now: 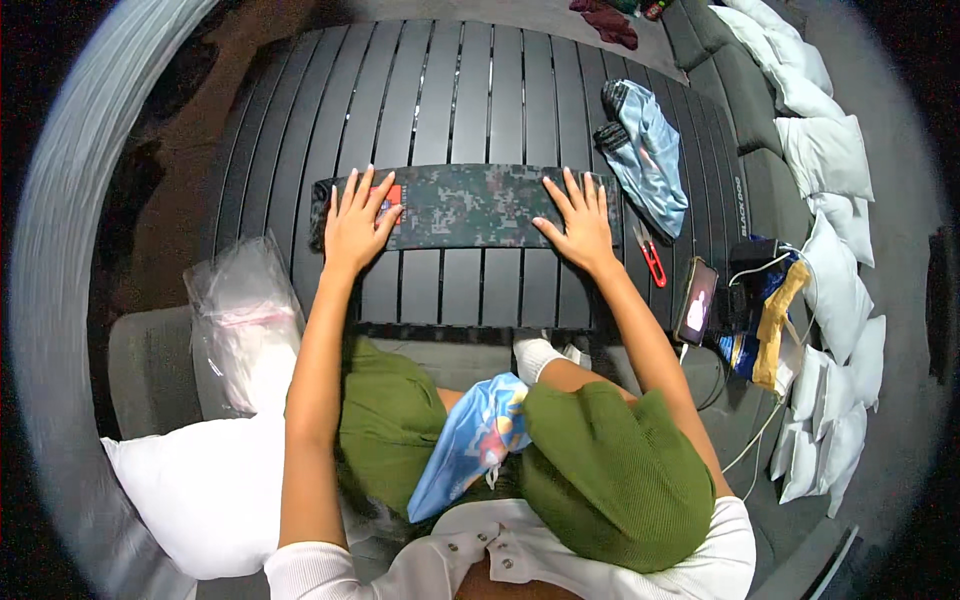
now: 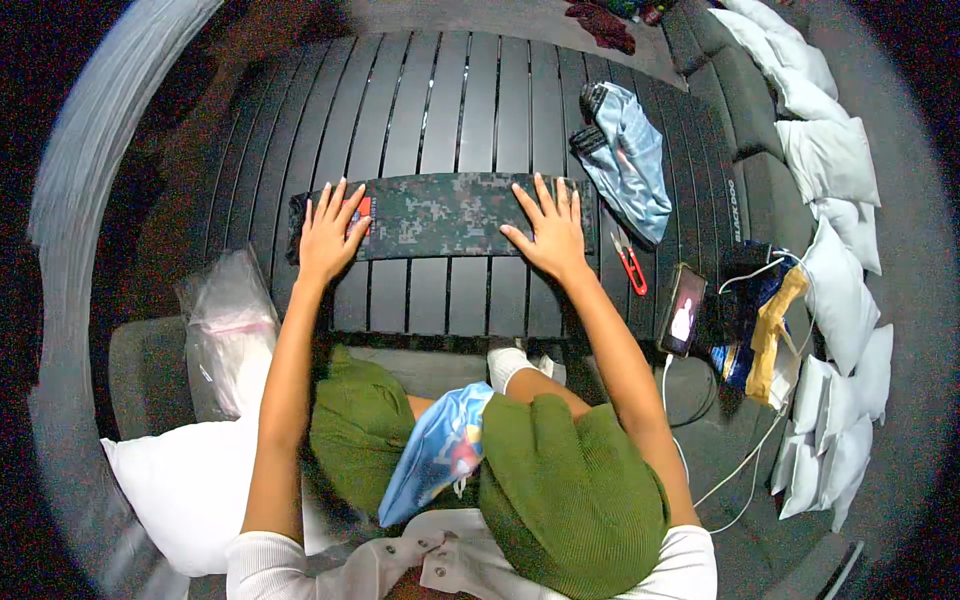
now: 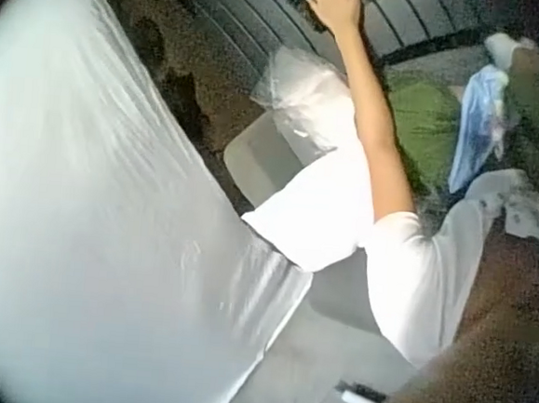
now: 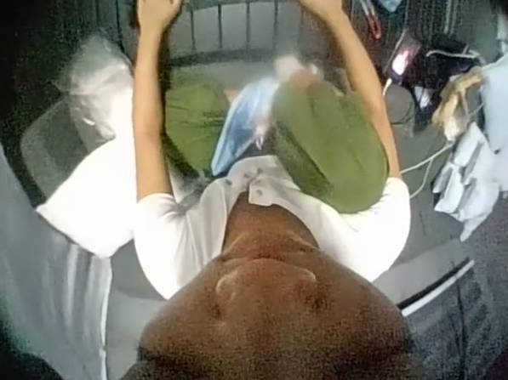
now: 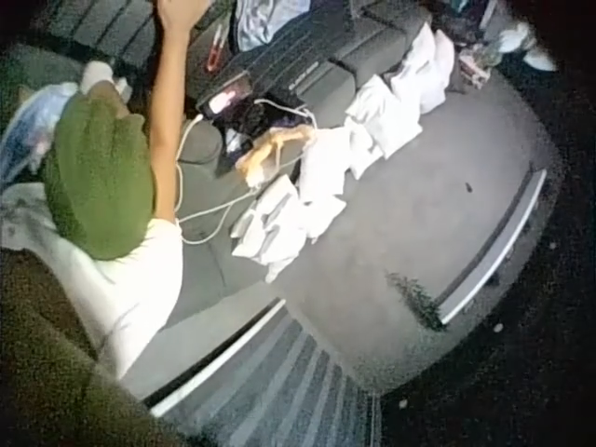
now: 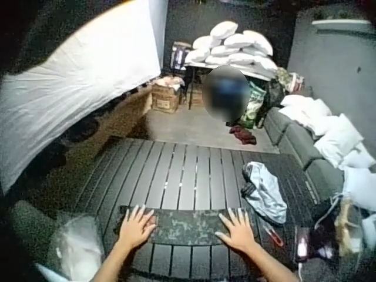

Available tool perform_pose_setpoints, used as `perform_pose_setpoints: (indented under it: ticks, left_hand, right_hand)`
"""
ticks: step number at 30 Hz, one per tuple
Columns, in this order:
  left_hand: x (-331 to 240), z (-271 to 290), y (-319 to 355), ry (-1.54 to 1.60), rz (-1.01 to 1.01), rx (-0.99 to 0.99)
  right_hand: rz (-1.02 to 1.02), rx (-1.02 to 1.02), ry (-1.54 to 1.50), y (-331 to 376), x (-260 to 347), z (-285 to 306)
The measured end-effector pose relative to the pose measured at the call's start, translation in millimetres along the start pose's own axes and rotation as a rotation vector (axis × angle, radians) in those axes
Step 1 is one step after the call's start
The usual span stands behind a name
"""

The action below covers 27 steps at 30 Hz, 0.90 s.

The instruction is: Trimming loose threads from a camouflage neck gaiter with scissors and folding it neatly on a table.

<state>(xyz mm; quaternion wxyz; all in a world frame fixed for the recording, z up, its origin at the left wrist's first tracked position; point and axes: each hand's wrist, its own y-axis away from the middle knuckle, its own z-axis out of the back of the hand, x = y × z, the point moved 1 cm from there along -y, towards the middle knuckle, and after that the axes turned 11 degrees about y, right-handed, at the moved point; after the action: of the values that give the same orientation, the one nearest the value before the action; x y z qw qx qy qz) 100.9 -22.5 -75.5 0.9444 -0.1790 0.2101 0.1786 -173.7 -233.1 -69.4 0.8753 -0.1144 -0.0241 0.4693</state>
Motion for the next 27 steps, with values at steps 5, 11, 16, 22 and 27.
perform_pose_setpoints:
  ticks: [5, 11, 16, 22, 27]
  left_hand:
    - [32.0, 8.2, -1.2, -0.171, -0.012, -0.03]
    - [69.7, 26.4, -1.6, 0.184, 0.084, -0.365]
    - [75.7, 35.7, -8.0, 0.278, 0.252, -0.413]
    - [63.2, 39.1, -8.7, 0.122, 0.403, -0.353]
    - [56.2, 37.1, -8.0, -0.091, 0.272, -0.377]
  right_hand:
    - [0.013, 0.017, -0.002, -1.0, 3.6, 2.0]
    - [0.024, 0.032, 0.007, 1.6, 4.3, 2.4]
    - [0.035, 0.037, 0.007, 1.8, 2.3, 12.1]
    - [0.029, 0.055, -0.026, 1.7, 1.8, 11.3]
    - [0.022, 0.053, -0.028, 0.0, 3.1, 13.2]
